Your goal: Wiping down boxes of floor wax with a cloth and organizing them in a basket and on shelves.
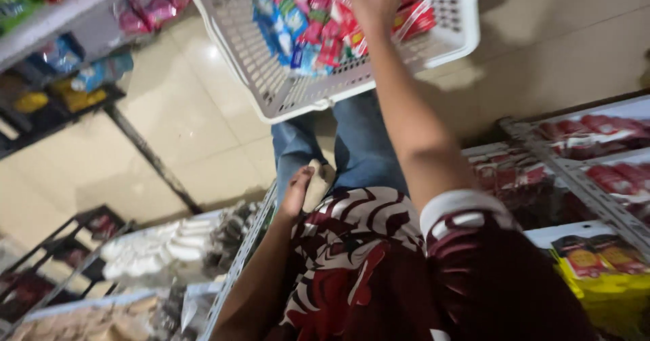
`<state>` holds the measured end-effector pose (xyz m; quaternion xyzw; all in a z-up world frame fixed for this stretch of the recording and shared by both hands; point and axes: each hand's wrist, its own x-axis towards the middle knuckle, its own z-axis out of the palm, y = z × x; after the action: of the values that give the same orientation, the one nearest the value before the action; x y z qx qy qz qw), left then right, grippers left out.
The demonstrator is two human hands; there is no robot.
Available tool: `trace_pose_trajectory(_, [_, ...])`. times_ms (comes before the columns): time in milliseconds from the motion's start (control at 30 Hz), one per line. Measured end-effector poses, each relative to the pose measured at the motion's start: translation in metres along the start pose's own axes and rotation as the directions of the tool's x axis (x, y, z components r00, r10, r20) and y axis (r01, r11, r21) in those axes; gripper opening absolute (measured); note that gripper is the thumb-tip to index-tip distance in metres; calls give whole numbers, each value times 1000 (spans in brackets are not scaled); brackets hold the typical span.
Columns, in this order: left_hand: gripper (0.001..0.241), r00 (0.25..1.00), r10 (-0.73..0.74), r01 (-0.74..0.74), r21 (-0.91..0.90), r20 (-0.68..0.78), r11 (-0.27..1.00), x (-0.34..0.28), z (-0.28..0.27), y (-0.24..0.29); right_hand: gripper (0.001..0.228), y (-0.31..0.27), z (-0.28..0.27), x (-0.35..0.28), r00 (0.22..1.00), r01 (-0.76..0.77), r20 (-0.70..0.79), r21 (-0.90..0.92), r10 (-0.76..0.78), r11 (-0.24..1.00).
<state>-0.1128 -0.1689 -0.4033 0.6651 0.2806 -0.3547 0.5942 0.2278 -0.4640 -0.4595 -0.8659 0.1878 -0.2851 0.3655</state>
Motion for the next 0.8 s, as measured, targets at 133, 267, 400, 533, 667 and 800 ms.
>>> trace_pose_trajectory(133, [38, 998, 4, -2, -37, 68, 999, -12, -2, 37, 71, -13, -84, -38, 926, -370, 307, 621, 220, 691])
trace_pose_trajectory(267, [53, 999, 31, -31, 2, 21, 1000, -20, -10, 80, 56, -34, -156, -60, 914, -363, 326, 923, 242, 128])
trace_pose_trajectory(400, [51, 976, 199, -205, 66, 90, 976, -49, -29, 131, 28, -92, -193, -72, 757, -410, 485, 875, 438, -258])
trace_pose_trajectory(533, [40, 914, 339, -310, -153, 222, 938, -66, -55, 155, 32, -141, -184, -103, 722, -542, 574, 816, 387, -200])
trace_pose_trajectory(667, [34, 702, 661, -695, 50, 267, 718, -110, -93, 204, 46, -216, -161, -159, 553, -749, 803, 596, 224, -290])
trace_pose_trajectory(800, [34, 435, 884, -896, 183, 169, 406, -154, -137, 250, 27, -304, -148, -198, 458, -806, 883, 461, 103, -371])
